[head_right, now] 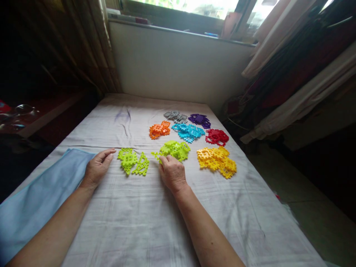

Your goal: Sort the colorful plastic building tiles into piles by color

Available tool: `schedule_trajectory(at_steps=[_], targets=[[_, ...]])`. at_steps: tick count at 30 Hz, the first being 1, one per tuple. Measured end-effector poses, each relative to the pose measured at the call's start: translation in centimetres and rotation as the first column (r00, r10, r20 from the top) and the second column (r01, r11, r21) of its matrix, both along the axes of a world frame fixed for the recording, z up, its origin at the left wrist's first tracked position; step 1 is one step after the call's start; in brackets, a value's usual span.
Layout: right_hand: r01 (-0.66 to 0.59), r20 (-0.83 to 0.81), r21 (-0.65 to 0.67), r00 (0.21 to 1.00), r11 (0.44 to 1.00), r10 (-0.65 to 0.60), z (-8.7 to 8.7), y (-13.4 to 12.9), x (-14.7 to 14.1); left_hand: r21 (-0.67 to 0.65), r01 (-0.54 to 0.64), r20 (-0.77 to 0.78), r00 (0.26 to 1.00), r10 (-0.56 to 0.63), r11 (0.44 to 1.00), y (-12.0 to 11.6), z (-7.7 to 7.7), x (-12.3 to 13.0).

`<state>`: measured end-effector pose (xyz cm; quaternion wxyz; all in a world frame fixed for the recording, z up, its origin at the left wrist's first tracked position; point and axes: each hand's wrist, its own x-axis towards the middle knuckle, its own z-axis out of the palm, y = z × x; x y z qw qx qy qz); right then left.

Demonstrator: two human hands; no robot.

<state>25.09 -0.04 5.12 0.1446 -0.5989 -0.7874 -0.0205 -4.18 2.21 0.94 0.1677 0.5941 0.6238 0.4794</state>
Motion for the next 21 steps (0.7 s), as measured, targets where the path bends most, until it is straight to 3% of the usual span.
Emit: schedule_trajectory(at_steps=[6,13,21], targets=[[0.010,-0.005,0.167,1.000,0.986,-0.009,-1.7,-0.9,2.2,0.003,-0.002,-0.013,1.000,0.002,1.000,-0.1,0.2,0.0],[0.044,-0.056,0.134,0.998,0.990,-0.037,-1.5,-1.1,1.7,-0.003,0.001,-0.004,1.000,-0.001,1.000,-0.1,0.1,0.1],[-0.163,-0.143,-0.008,0.977,0.987,0.160,-1.0,-2.2,-1.6,-0.009,-0.006,-0.004,1.000,0.006,1.000,0.0,0.1,0.1]])
